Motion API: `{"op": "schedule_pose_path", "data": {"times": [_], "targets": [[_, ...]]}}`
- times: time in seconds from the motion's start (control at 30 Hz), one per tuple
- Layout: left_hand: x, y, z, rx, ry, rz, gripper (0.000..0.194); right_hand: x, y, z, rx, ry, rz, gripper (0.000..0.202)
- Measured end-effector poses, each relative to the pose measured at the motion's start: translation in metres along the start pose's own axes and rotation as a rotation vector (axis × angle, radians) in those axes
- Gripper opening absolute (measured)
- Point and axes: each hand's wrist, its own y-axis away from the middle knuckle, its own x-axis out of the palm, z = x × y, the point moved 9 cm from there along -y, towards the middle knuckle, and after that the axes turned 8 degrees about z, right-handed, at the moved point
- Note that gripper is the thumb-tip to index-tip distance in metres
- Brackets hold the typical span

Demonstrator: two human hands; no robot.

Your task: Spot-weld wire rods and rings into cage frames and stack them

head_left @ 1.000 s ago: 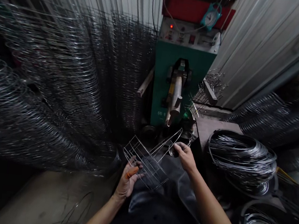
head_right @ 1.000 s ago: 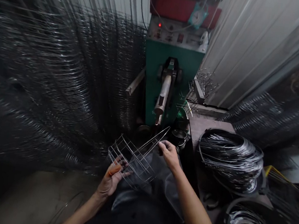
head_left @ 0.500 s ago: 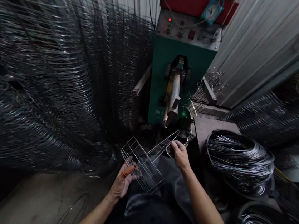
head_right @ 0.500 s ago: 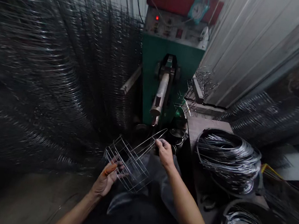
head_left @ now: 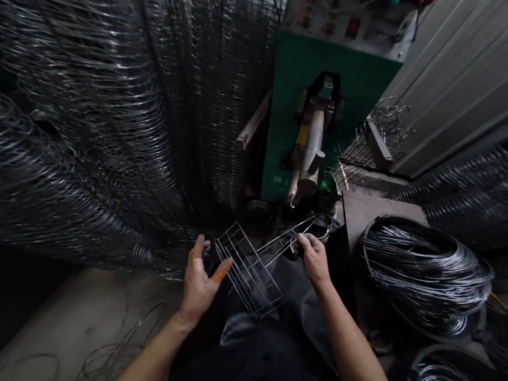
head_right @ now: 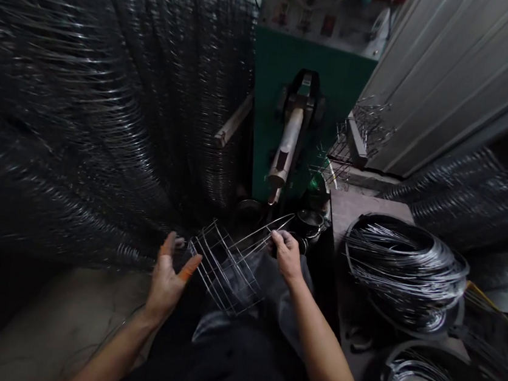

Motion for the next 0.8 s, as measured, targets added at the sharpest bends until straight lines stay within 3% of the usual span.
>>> {"op": "schedule_pose_path", "data": {"times": [0.07, 0.13, 0.23, 0.3, 0.4, 0.8], "targets": [[0.009, -0.003, -0.059, 0.278, -0.359, 0.002, 0.073, 0.001, 0.0, -0.002, 0.012, -0.012, -0.002, 0.031], [0.041, -0.005, -0.103, 0.471, -0.606, 0.131, 0.061, 0.004, 0.001, 0.0, 0.014, -0.014, -0.001, 0.031], [0.09, -0.01, -0.134, 0.586, -0.812, 0.297, 0.057, 0.008, 0.003, 0.005, -0.001, 0.016, 0.0, 0.033], [0.112, -0.014, -0.138, 0.59, -0.887, 0.341, 0.054, 0.007, 0.005, 0.008, -0.008, 0.029, -0.011, 0.034], [0.129, -0.019, -0.135, 0.581, -0.941, 0.369, 0.045, 0.005, 0.004, 0.006, -0.009, 0.0, -0.014, 0.033], [0.143, -0.053, -0.134, 0.575, -0.935, 0.496, 0.036, 0.001, -0.025, 0.001, 0.006, -0.143, -0.048, 0.03]]}}
